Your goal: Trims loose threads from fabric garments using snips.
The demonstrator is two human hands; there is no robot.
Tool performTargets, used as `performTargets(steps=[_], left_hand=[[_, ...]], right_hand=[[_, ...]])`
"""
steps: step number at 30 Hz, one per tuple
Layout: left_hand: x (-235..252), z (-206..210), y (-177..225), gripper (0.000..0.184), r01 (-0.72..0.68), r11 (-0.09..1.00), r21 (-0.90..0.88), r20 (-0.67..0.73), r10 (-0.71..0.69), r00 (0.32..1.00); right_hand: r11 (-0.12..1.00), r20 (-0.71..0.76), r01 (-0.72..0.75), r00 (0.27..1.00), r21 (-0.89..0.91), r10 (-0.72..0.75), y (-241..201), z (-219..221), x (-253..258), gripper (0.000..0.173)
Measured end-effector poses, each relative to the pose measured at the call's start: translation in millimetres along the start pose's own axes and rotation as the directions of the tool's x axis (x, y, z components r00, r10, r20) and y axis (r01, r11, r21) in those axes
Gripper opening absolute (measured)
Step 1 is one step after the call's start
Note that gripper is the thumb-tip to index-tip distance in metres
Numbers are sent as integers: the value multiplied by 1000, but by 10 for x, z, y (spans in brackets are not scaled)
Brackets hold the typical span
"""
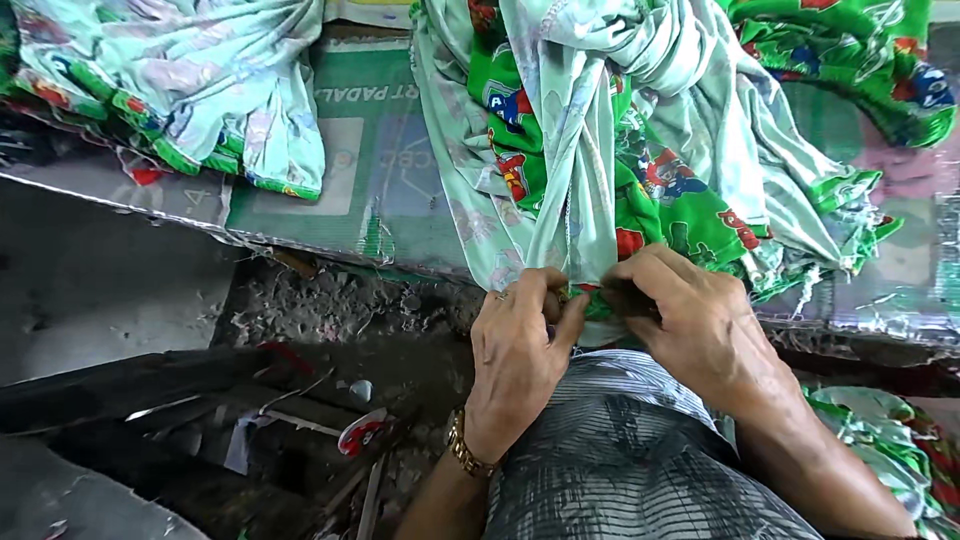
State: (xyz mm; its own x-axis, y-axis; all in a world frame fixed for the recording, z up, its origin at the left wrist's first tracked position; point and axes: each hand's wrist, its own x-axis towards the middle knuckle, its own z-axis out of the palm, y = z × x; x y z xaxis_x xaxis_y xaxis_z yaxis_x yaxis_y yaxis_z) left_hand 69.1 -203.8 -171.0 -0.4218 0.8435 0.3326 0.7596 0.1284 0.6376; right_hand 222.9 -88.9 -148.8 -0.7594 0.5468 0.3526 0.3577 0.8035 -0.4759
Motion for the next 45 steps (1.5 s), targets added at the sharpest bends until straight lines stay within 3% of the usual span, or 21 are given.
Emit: performTargets(steps=[3, 7, 12, 19, 33, 36, 38, 41, 45], left_hand=[[-30, 4, -7, 14, -76, 996, 42, -70, 79, 994], [-120, -11, -20, 13, -83, 996, -16, -123, 80, 989], [-207, 1, 64, 13, -202, 972, 118, -208, 223, 952], [-187, 43, 82, 11, -221, 973, 68, -270, 232, 935], [-177, 60, 96, 12, -260, 959, 111, -281, 281, 918], [-190, 58, 96, 12, -272, 959, 84, -271, 285, 919], [-216, 6, 81, 14, -265, 964, -3, -271, 254, 928], [-205, -117, 50, 28, -238, 965, -111, -278, 199, 940], [-99, -86, 105, 28, -186, 979, 84, -198, 199, 960]], right_hand=[[1000, -7, 28, 1000, 5, -28, 27, -4, -15, 8], [997, -26, 64, 998, 31, -64, 55, -13, -27, 9], [987, -58, 157, 986, 9, -157, 49, -57, -10, 27], [908, -127, 409, 900, -85, -417, 124, -40, -32, 12], [868, -178, 489, 849, -87, -497, 160, 47, 36, 11], [882, -188, 470, 865, -23, -466, 166, 78, 28, 9], [904, -188, 373, 922, 208, -337, 165, 27, 17, 12], [845, -85, 132, 991, 518, -102, 218, -159, -21, 28], [956, -69, 26, 998, 293, -6, 164, -174, -23, 16]])
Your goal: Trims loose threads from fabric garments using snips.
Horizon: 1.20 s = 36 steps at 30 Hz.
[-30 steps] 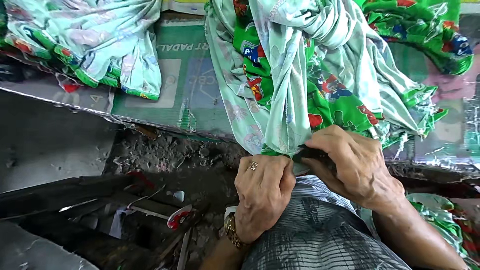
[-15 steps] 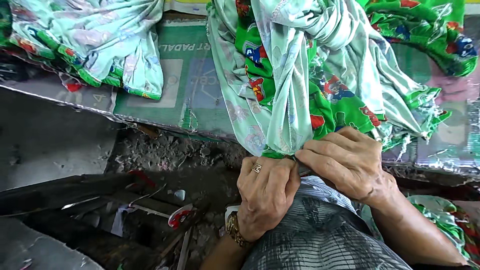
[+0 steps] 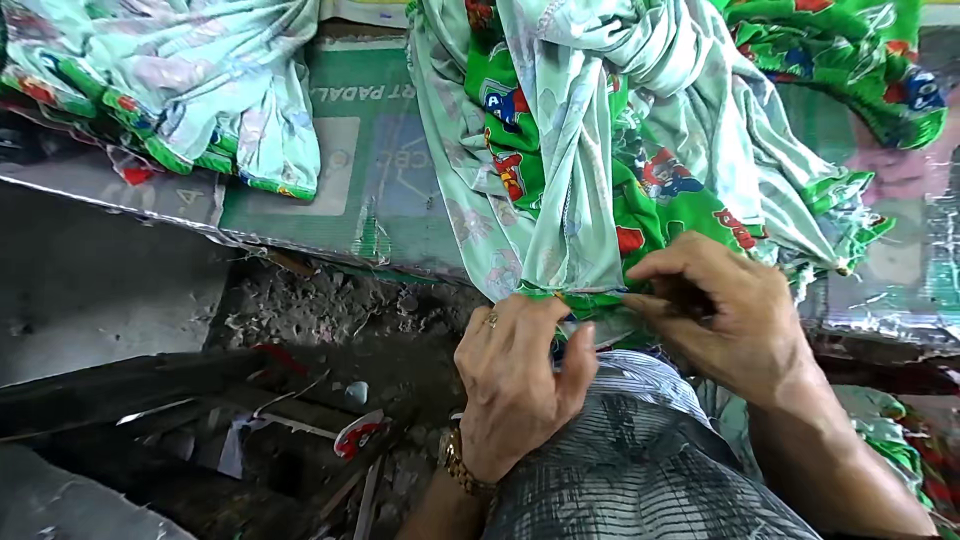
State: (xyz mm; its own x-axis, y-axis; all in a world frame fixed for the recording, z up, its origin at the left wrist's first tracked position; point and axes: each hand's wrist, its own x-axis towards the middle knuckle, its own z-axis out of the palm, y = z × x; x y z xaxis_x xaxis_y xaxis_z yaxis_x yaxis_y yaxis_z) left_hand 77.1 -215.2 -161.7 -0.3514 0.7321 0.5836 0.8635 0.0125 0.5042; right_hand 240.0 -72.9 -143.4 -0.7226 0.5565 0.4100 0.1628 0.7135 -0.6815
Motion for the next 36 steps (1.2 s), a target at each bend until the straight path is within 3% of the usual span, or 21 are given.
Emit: performTargets(steps=[3, 5, 10, 14, 16, 21, 30, 33, 36], left_hand=[[39, 124, 43, 34, 7, 981, 193, 85, -24, 996], [22, 161, 36, 26, 8, 973, 232, 120, -37, 992], [-72, 90, -2, 17, 83, 996, 14, 129, -84, 988], [-60, 142, 19, 34, 58, 994, 98, 123, -70, 990], [-31, 196, 37, 27, 44, 989, 141, 117, -61, 991], [-109, 147, 11, 14, 140, 985, -104, 115, -128, 985], [-213, 89, 82, 18, -16, 1000, 19, 33, 15, 999], [-219, 102, 79, 17, -38, 999, 30, 8, 38, 999], [-226, 129, 83, 17, -46, 999, 21, 1, 46, 999]], right_hand=[[984, 36, 20, 999, -180, -14, 11, 108, 10, 16], [966, 37, 44, 999, -257, -36, 8, 160, 6, 14], [960, 57, 88, 996, -265, -75, 23, 154, -8, 9], [972, 51, 87, 996, -218, -78, 32, 158, -7, 9], [979, 56, 78, 996, -189, -68, 28, 154, -6, 9], [984, 51, 92, 995, -155, -85, 64, 138, -33, 7], [970, 73, 181, 982, -161, -171, 97, 105, -54, 11], [952, 72, 216, 976, -217, -205, 53, 81, -81, 24], [915, 62, 288, 957, -282, -282, 51, 87, -130, 16]])
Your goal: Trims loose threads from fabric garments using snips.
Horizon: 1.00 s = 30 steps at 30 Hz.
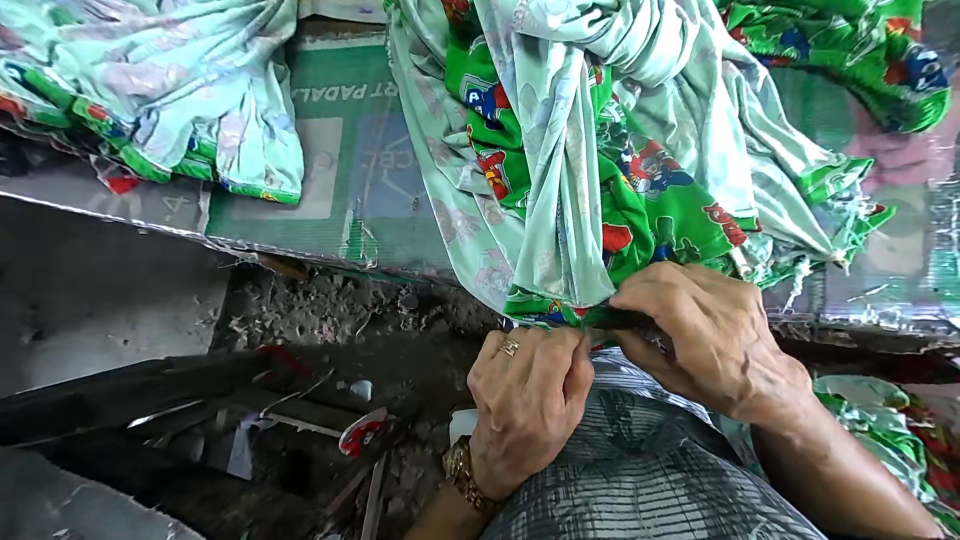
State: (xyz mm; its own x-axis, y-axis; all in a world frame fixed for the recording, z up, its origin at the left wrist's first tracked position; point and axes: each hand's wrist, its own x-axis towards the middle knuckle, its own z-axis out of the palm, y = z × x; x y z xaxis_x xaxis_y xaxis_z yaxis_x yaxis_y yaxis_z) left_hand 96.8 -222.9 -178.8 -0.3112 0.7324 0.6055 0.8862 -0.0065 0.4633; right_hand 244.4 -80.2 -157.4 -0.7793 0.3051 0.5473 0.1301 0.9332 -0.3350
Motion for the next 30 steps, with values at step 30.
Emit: performTargets(steps=[30], left_hand=[[-6, 34, -13, 15, 38, 984, -171, -37, -45, 998]], right_hand=[[997, -105, 71, 992, -10, -72, 38, 142, -108, 14]])
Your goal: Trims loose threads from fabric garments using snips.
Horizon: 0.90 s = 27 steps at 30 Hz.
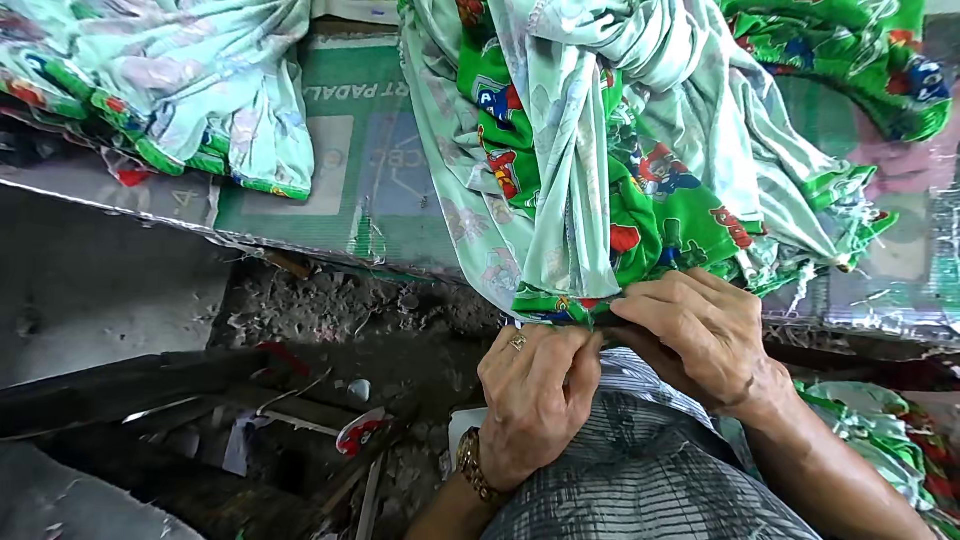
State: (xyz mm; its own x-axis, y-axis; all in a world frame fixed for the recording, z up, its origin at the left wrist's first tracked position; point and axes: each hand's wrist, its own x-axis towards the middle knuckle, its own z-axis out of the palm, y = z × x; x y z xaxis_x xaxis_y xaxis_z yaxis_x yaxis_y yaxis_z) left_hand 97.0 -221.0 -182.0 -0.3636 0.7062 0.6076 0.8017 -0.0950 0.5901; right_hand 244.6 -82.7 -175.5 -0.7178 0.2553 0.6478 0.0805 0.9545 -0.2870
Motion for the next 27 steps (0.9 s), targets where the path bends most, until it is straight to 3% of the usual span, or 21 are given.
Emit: performTargets(steps=[22, 24, 27], left_hand=[[7, 23, -4, 15, -135, 987, 88, 71, 129, 989], [-18, -17, 4, 15, -139, 988, 63, 93, 133, 987], [-13, -320, -68, 30, -90, 995, 45, 165, 82, 983]], right_hand=[[997, 12, 6, 1000, 76, -7, -6, 65, 89, 11], [998, 53, -1, 999, 69, -3, -16, 44, 75, 11], [986, 269, -56, 963, 160, 11, -70, -172, 61, 16]])
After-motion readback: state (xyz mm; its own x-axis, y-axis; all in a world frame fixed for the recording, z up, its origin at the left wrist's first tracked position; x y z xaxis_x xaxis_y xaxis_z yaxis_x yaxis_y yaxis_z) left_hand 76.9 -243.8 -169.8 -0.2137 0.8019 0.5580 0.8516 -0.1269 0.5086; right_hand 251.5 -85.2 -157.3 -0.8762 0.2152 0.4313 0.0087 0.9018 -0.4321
